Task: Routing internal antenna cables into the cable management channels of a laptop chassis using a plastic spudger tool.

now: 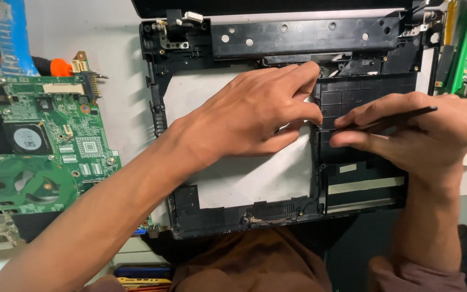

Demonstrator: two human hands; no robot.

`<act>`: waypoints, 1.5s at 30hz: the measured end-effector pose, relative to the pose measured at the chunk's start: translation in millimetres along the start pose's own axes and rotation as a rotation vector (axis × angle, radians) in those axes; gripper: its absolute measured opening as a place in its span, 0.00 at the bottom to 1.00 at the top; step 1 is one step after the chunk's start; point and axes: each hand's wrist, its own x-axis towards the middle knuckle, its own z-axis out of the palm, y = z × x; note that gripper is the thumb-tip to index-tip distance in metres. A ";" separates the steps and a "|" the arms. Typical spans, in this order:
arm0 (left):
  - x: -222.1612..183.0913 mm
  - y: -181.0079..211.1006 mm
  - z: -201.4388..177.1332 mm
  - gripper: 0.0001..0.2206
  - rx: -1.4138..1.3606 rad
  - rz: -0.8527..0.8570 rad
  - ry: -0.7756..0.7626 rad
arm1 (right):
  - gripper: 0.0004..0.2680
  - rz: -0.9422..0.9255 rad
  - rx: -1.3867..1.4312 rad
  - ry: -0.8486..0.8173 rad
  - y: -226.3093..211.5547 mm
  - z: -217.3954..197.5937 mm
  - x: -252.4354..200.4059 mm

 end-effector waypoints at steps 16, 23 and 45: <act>-3.7 -3.7 5.2 0.11 0.055 0.044 0.006 | 0.14 0.134 -0.022 0.033 -32.6 -2.6 -41.4; -3.9 -3.2 7.8 0.09 0.108 0.010 -0.028 | 0.15 0.092 0.155 0.127 -1.0 21.5 -66.6; -2.2 -4.7 10.0 0.07 0.126 -0.032 -0.071 | 0.13 -0.008 -0.068 0.049 -24.1 27.9 -52.9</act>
